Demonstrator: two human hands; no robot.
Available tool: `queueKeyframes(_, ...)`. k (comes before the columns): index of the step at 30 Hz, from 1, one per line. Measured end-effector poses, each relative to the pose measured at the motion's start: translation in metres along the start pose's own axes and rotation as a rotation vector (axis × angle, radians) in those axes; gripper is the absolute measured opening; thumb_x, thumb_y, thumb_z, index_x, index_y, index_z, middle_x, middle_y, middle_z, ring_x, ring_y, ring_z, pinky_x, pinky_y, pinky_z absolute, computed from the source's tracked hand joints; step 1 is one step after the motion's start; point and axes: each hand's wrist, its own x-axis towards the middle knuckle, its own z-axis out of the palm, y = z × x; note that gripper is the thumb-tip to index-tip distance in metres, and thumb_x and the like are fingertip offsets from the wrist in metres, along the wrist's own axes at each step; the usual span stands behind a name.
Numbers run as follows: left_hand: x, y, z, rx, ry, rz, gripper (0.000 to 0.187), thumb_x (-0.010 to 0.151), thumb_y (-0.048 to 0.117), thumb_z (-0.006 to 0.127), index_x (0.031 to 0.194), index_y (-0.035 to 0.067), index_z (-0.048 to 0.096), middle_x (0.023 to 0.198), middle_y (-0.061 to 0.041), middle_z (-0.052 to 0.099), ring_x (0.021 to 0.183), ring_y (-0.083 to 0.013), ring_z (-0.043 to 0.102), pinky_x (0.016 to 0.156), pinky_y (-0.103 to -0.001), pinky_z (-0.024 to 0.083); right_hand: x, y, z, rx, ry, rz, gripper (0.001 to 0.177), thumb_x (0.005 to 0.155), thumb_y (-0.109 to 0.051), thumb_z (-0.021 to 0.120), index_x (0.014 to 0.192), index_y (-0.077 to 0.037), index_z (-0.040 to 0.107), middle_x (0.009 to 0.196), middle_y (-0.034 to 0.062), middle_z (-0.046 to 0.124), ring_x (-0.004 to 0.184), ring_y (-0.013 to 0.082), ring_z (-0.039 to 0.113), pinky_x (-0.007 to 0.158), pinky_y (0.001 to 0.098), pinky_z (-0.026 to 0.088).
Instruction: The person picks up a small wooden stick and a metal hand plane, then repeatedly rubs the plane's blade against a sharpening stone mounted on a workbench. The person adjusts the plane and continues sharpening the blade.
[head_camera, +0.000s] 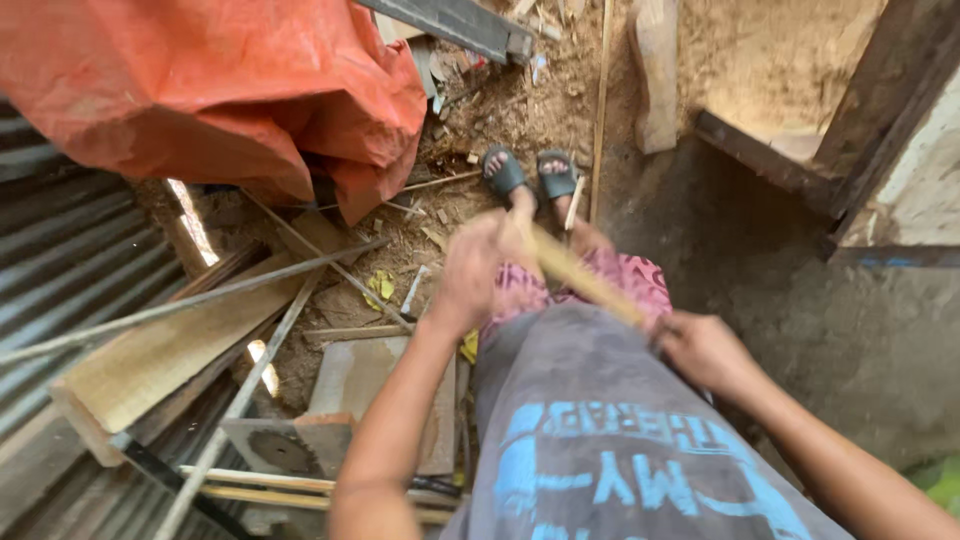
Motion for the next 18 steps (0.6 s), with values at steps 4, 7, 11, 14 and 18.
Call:
queueKeyframes(4,0.047,-0.092,0.093,-0.256,0.102,-0.489,0.045,0.095,0.031,0.074,0.130,0.006,0.063,0.122,-0.017,0.069,0.108,-0.0329,0.069,0.092,-0.042,0.057,0.039,0.004,-0.032,0.145,0.377,0.202,0.040,0.105,-0.038,0.057,0.097,-0.001,0.069,0.070,0.0124,0.068,0.058,0.0175,0.060,0.055,0.0388,0.049)
queueKeyframes(7,0.087,-0.161,0.194,-0.366,-0.067,-0.807,0.035,0.090,0.032,0.075,0.114,0.007,0.072,0.102,-0.014,0.076,0.089,-0.0260,0.077,0.082,-0.037,0.060,0.075,0.006,-0.053,0.384,0.458,0.296,0.039,0.109,-0.036,0.057,0.097,-0.001,0.069,0.071,0.0074,0.065,0.058,0.0119,0.058,0.053,0.0318,0.048)
queueKeyframes(11,0.152,-0.231,0.332,-0.319,-0.030,-0.768,0.022,0.086,0.028,0.073,0.101,0.012,0.076,0.096,-0.012,0.077,0.088,-0.0303,0.076,0.080,-0.040,0.059,0.137,0.019,-0.094,0.400,0.539,0.300,0.037,0.110,-0.035,0.057,0.100,-0.002,0.070,0.073,0.0046,0.065,0.058,0.0098,0.057,0.053,0.0281,0.045)
queueKeyframes(14,0.215,-0.295,0.424,-0.195,0.010,-0.777,0.021,0.089,0.030,0.069,0.098,0.012,0.076,0.098,-0.015,0.076,0.092,-0.0358,0.073,0.083,-0.044,0.057,0.194,0.044,-0.115,0.376,0.531,0.355,0.037,0.109,-0.036,0.056,0.100,-0.003,0.070,0.071,0.0048,0.066,0.058,0.0105,0.060,0.053,0.0273,0.047)
queueKeyframes(18,0.259,-0.375,0.516,-0.130,-0.063,-1.017,0.024,0.087,0.032,0.065,0.096,0.015,0.079,0.098,-0.017,0.077,0.096,-0.0368,0.073,0.087,-0.046,0.058,0.254,0.096,-0.120,0.422,0.530,0.348,0.038,0.111,-0.036,0.057,0.101,-0.001,0.070,0.073,0.0039,0.065,0.062,0.0092,0.057,0.055,0.0265,0.045)
